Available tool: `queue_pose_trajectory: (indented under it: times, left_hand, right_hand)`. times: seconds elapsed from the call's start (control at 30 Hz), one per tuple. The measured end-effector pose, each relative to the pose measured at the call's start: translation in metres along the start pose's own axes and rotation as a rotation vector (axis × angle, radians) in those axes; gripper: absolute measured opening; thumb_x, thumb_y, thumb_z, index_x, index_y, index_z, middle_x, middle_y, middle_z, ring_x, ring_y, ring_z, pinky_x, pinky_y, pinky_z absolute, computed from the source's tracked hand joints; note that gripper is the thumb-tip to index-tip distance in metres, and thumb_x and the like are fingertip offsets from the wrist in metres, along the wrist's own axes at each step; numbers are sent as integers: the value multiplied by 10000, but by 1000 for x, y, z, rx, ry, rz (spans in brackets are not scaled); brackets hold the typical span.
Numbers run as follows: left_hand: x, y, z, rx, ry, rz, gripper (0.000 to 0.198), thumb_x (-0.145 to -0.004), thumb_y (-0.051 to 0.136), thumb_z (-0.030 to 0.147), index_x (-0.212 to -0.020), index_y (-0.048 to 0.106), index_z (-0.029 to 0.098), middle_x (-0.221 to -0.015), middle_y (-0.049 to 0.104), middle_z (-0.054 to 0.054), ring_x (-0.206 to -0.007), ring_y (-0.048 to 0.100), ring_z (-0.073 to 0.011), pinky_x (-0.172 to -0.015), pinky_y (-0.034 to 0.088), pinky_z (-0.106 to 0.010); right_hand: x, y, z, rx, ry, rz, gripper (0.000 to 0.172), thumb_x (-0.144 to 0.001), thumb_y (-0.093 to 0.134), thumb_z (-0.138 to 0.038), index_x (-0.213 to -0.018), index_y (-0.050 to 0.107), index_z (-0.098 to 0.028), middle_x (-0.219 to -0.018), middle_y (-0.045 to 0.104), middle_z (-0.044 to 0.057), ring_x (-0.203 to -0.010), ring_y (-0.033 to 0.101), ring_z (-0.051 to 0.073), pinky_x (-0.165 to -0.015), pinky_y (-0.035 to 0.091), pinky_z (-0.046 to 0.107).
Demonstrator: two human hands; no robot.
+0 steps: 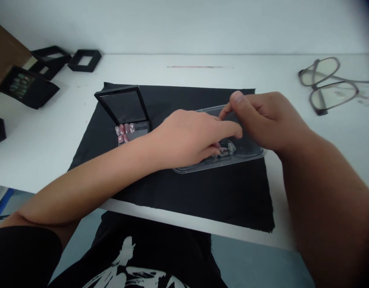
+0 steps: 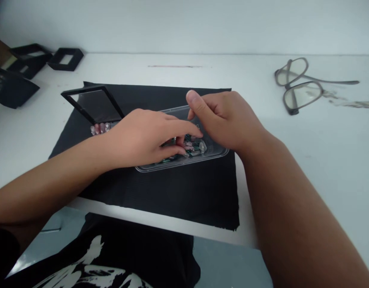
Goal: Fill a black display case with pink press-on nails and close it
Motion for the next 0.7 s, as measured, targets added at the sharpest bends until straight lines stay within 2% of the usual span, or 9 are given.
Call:
queue_pose_trajectory:
  times: [0.1,0.17,0.23,0.4,0.57,0.7]
  left_hand:
    - [5,-2,-2,111,-11,60,363,-918,643,248,-1277,615,298,-1001,739,62,-896,686,-171,-642,403,-271]
    - [8,-1,-4,214,3,89,385,-889,683,218,-1264,631,284,-947,736,54,-819,678,-154,-635,424,-264]
    - [12,-1,-7,337,19,104,404,-859,722,189,-1248,648,265,-910,727,47,-763,668,-133,-623,451,-250]
    - [30,-6,-9,689,-16,190,327,-843,767,193,-1163,704,170,-864,711,7,-779,671,-105,-654,538,-204]
    - [53,-12,-10,934,0,280,124,-772,843,199,-868,770,169,-804,745,-28,-686,696,-110,-591,565,-198]
    - [66,-6,-19,1006,-3,440,251,-703,896,180,-932,803,222,-744,743,0,-682,711,-122,-615,595,-199]
  right_hand:
    - [0,1,1,8,-8,-7,711,-997,269,-679,-715,719,-208,-543,581,-20,-543,520,101,-567,340,299]
    - [0,1,1,23,4,-8,720,-996,261,-685,-710,717,-207,-571,593,-9,-572,539,108,-573,341,302]
    - [0,1,1,34,19,-7,716,-991,263,-691,-710,715,-212,-534,549,-14,-546,506,105,-565,330,307]
    - [0,2,2,37,30,7,688,-990,281,-685,-722,708,-216,-425,349,-45,-465,392,89,-555,294,308]
    - [1,3,3,24,19,29,714,-971,290,-728,-762,737,-211,-470,445,-32,-483,447,85,-556,317,297]
    - [2,2,6,-5,62,42,728,-945,313,-765,-774,746,-205,-414,378,-42,-434,398,78,-509,303,289]
Point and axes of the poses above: each hand's wrist, its own x-axis away from the middle knuckle, its own y-axis out of the palm, z = x × y, the point moved 1 cm from there along -x, towards the middle knuckle
